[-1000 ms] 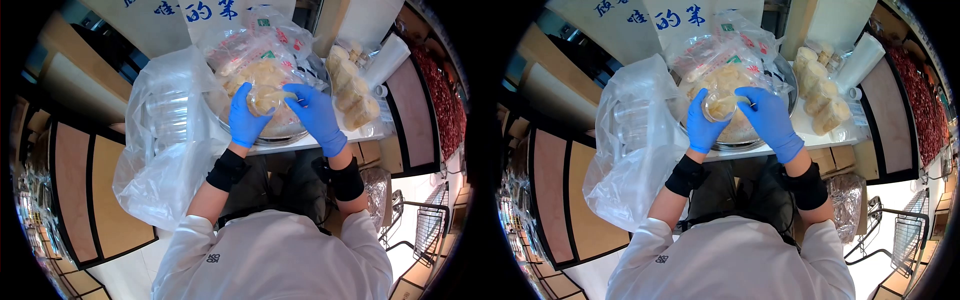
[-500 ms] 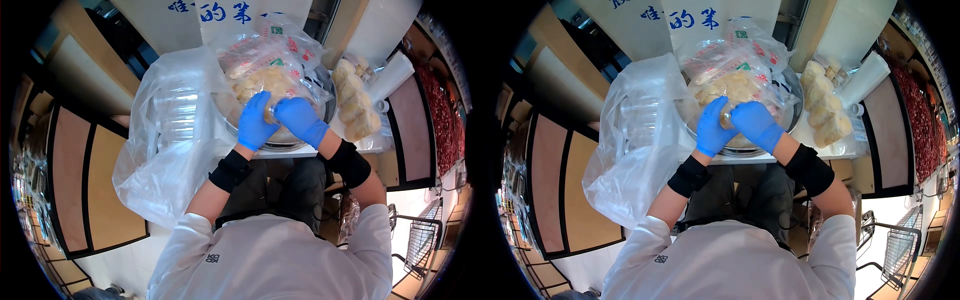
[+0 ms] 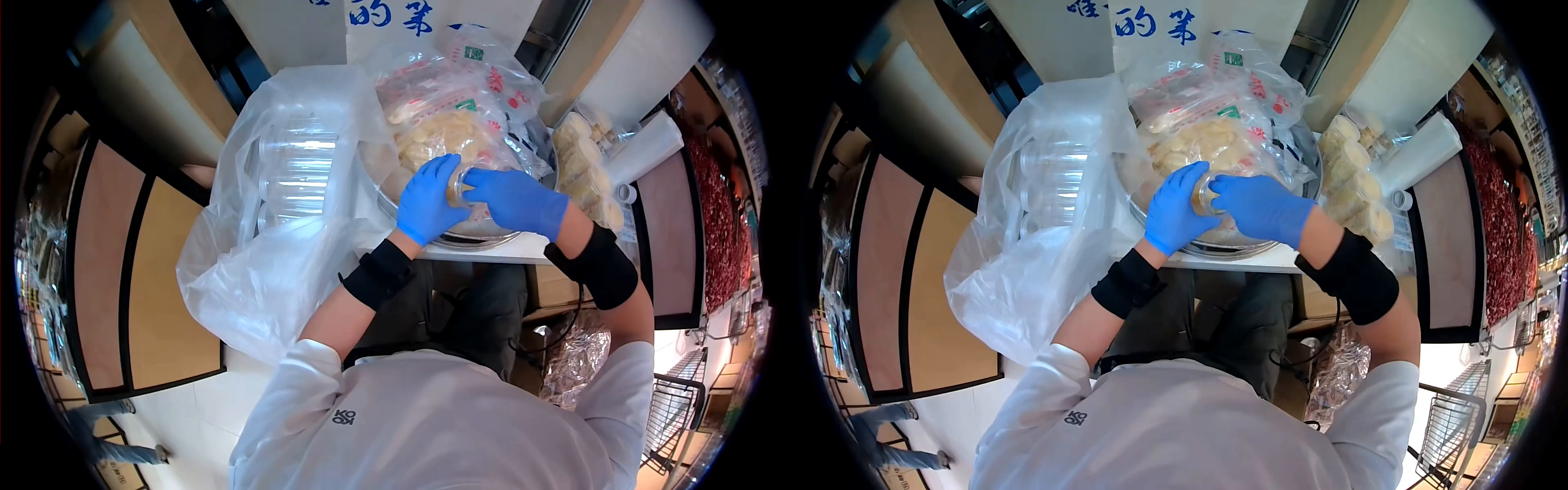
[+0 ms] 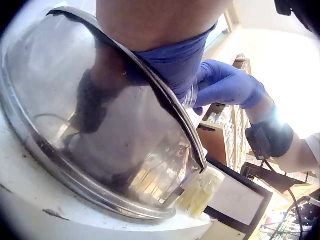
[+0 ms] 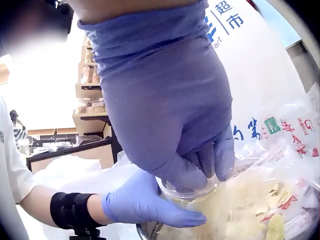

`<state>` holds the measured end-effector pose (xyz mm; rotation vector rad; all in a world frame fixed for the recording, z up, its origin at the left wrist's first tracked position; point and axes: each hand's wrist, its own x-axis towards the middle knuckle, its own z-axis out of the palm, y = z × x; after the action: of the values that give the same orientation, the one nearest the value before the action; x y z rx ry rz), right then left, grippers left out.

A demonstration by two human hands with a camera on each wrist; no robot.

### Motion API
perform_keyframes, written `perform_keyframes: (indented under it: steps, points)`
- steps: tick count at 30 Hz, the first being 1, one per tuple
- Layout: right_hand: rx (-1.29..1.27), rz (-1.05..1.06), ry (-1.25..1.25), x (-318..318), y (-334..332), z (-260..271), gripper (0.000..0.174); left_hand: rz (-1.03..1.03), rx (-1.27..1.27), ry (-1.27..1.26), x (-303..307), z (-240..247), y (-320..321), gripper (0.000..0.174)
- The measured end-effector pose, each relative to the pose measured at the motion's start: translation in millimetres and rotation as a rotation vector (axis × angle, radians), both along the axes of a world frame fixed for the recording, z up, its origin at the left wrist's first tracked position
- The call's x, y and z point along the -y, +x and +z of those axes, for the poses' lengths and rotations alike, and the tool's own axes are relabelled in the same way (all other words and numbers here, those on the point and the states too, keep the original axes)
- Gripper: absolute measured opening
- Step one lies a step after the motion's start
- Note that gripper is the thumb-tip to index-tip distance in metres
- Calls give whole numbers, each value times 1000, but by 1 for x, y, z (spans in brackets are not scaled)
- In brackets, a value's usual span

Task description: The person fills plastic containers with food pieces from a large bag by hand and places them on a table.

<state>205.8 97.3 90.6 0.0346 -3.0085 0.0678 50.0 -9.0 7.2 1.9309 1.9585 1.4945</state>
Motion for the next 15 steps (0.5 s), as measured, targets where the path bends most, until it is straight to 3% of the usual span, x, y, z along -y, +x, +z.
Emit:
perform_keyframes:
  steps: [2, 4, 8, 10, 15]
  points:
    - [-49, 60, 31, 1, 5, 10, 33, 8, 18, -2, -1, 1, -1, 82]
    - [109, -29, 166, 8, 11, 19, 36, -10, 33, -15, 0, 3, -1, 80]
    - [168, -178, 17, 18, 18, 14, 37, -18, 36, -16, 0, 5, -1, 79]
    - [354, -208, -25, 23, 17, 14, 42, -7, -42, -18, -1, 3, 0, 77]
    - [420, -216, 127, 30, 9, 17, 40, -33, -62, -7, 0, 4, 1, 77]
